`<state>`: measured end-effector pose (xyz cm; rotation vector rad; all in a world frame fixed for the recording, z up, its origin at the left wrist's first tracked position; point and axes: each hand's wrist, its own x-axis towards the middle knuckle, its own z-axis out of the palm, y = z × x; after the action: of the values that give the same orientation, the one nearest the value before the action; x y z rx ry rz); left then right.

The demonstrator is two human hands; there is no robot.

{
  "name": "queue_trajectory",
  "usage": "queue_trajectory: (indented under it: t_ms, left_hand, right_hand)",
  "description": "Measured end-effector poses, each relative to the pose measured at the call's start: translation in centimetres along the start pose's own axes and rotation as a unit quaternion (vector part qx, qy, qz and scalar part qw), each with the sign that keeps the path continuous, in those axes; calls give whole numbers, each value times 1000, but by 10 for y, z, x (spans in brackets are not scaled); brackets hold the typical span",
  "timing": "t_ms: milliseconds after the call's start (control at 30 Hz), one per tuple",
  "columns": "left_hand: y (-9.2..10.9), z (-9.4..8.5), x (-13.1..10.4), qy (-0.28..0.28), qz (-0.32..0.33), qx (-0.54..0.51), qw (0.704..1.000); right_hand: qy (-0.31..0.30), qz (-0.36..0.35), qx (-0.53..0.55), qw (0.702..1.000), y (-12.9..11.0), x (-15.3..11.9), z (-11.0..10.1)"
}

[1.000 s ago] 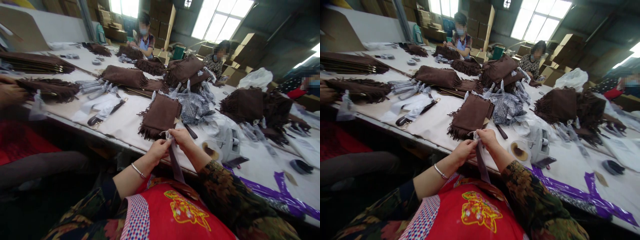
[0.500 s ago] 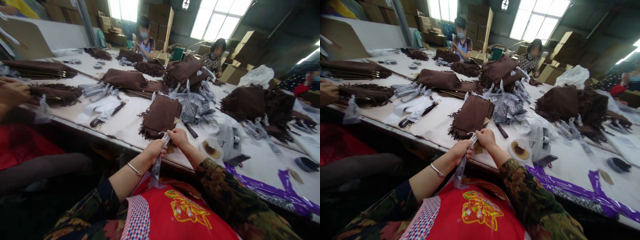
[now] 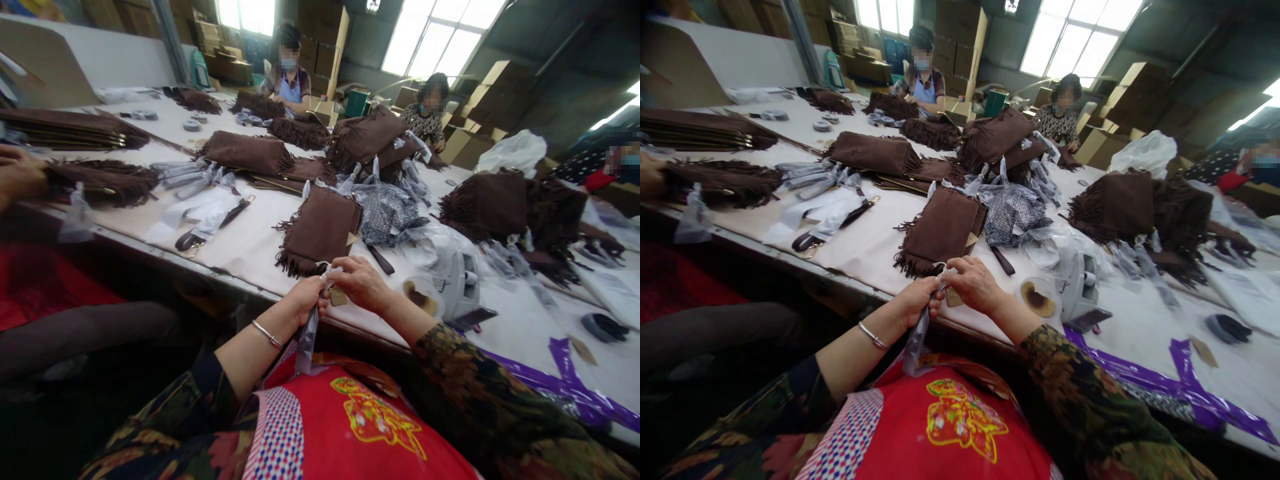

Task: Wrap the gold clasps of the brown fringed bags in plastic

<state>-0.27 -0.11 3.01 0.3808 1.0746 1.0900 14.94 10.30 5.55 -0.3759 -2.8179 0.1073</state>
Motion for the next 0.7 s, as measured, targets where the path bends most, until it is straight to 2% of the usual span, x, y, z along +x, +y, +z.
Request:
queue_trajectory:
  t_ms: [133, 200, 300, 367, 467, 600, 700]
  left_hand:
    - [-9, -2, 0, 44, 85, 125, 987]
    - [-13, -4, 1, 88, 153, 238, 955]
    - [-15, -6, 5, 140, 222, 383, 886]
    - [-16, -5, 7, 146, 228, 424, 864]
    - [-16, -4, 8, 142, 221, 445, 856]
    - [-19, -5, 8, 139, 224, 482, 836]
    - [-22, -7, 7, 142, 221, 481, 836]
  right_hand:
    - [-43, -11, -29, 999, -1, 16, 0]
    - [-72, -12, -34, 997, 0, 25, 0]
    - [-122, -28, -17, 992, 2, 36, -1]
    - [-168, -38, -2, 985, 3, 43, -2]
    - [-224, -11, 17, 974, 2, 52, -4]
    - [-239, 10, 37, 970, 1, 56, -7]
    - [-230, 16, 68, 971, 3, 56, -7]
